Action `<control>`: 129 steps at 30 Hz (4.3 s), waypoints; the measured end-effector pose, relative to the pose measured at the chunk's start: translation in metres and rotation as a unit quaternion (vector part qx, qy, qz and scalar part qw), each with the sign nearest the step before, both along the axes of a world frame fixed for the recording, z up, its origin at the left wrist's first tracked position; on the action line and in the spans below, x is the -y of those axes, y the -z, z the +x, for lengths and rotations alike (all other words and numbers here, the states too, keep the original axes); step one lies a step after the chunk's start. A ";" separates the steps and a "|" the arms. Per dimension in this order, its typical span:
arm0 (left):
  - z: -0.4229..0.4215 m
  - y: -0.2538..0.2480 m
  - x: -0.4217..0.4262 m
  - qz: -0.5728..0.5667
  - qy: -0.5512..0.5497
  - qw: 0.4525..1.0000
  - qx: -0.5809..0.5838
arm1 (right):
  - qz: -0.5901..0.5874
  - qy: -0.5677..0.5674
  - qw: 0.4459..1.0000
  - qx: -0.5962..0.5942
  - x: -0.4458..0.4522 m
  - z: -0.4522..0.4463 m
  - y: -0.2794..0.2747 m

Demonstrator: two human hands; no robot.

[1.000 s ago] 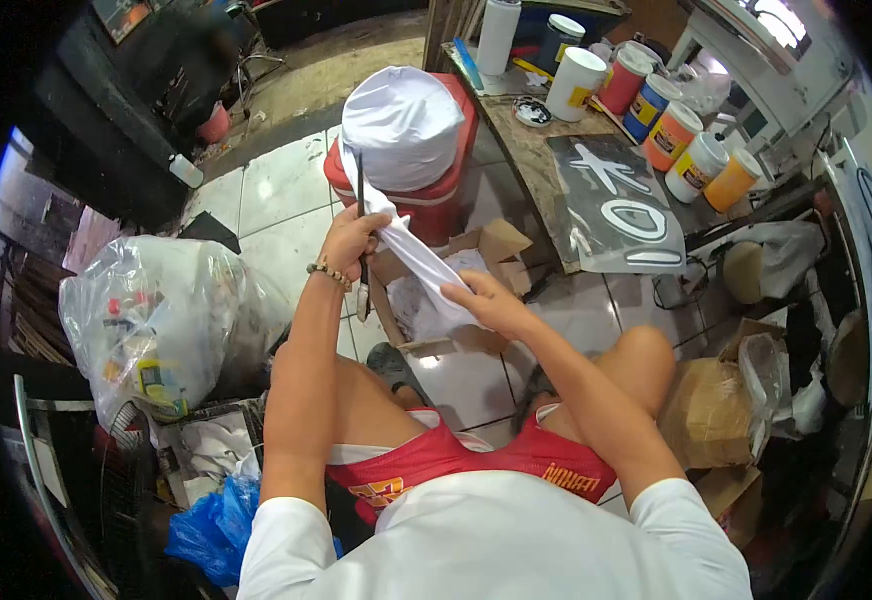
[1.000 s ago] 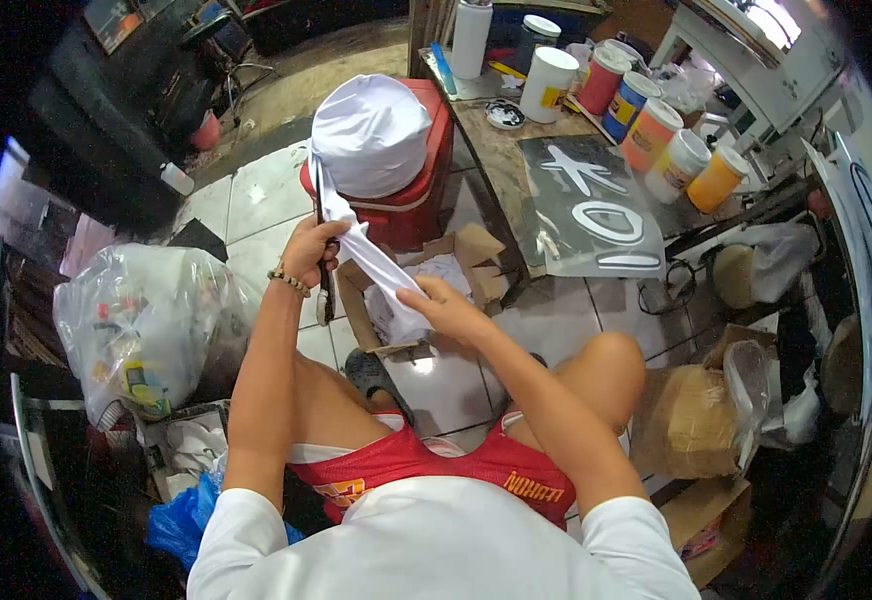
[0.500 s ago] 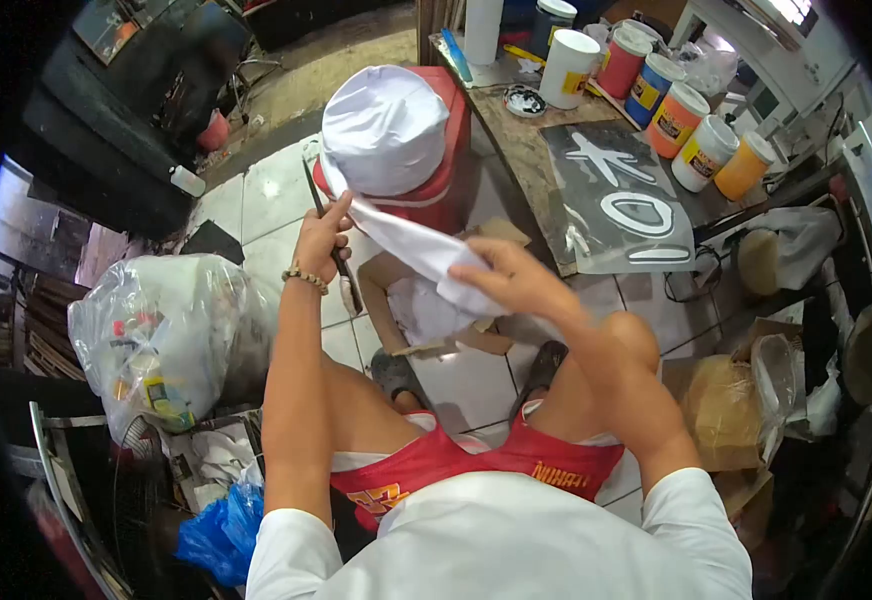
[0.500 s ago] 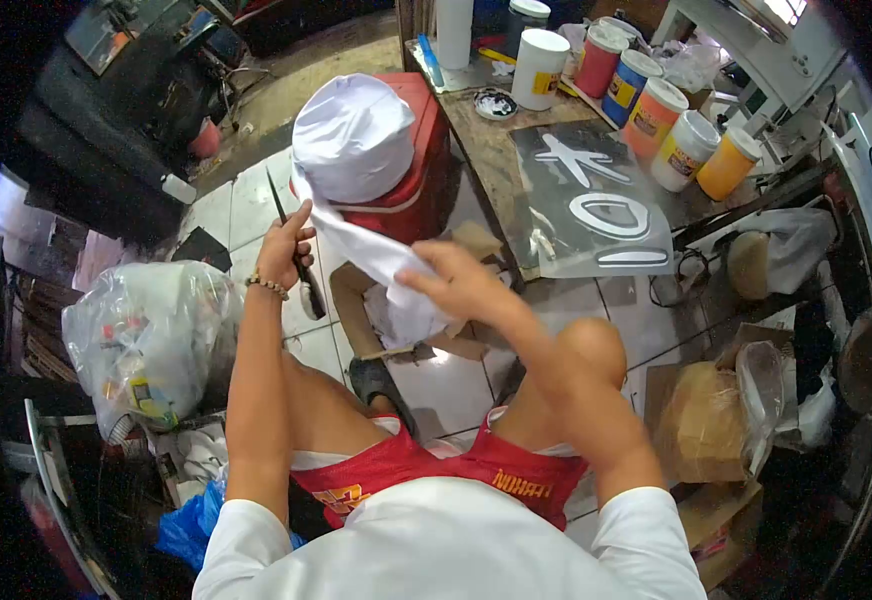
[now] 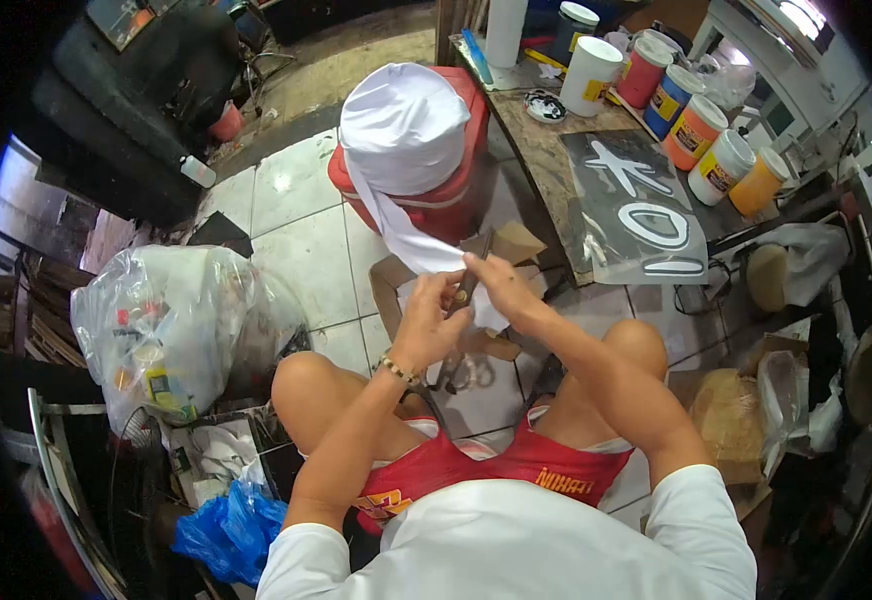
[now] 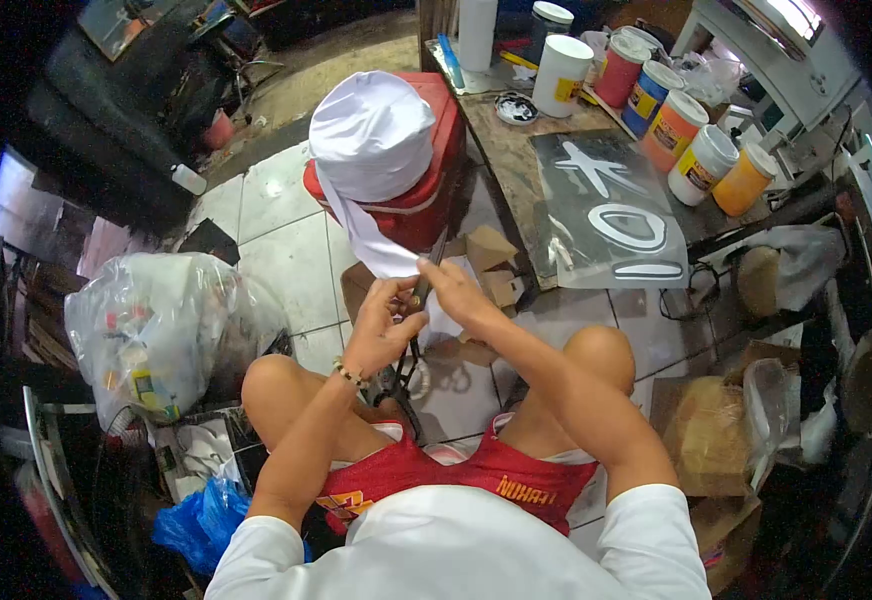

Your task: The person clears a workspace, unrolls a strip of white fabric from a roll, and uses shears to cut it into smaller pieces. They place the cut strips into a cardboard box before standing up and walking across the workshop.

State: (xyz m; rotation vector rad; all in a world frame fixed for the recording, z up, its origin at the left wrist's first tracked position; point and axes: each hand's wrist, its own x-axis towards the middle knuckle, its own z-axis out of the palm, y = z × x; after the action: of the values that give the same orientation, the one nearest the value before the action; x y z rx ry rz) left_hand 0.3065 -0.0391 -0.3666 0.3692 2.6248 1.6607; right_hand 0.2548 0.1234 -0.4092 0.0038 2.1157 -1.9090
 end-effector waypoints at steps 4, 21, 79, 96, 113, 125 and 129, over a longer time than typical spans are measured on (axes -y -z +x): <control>0.000 -0.014 -0.007 -0.021 -0.069 0.994 -0.077 | -0.043 0.021 0.998 -0.029 -0.017 -0.010 -0.018; 0.022 -0.022 0.000 -0.012 0.023 0.994 0.105 | -0.086 -0.052 0.994 0.045 -0.050 -0.018 -0.078; 0.019 0.000 0.017 0.213 0.173 0.915 0.296 | 0.006 -0.164 0.986 -0.014 -0.091 -0.015 -0.106; 0.017 -0.009 0.025 0.249 0.186 0.906 0.287 | -0.379 -0.186 0.906 0.010 -0.061 -0.014 -0.105; 0.013 -0.007 0.019 0.347 0.164 0.863 0.329 | -0.327 -0.211 0.921 -0.007 -0.048 -0.007 -0.087; 0.004 -0.031 0.038 0.291 0.153 0.920 0.215 | 0.049 -0.223 0.924 -0.307 -0.034 -0.015 -0.031; 0.000 -0.033 0.044 0.305 0.141 0.927 0.168 | 0.143 -0.209 0.887 -0.387 -0.026 -0.022 -0.017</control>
State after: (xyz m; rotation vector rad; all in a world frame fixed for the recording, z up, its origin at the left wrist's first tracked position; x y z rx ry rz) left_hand 0.3062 -0.0830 -0.3332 0.3958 1.6832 2.1603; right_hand 0.2327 0.1499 -0.3923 -1.2323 2.5490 -1.4363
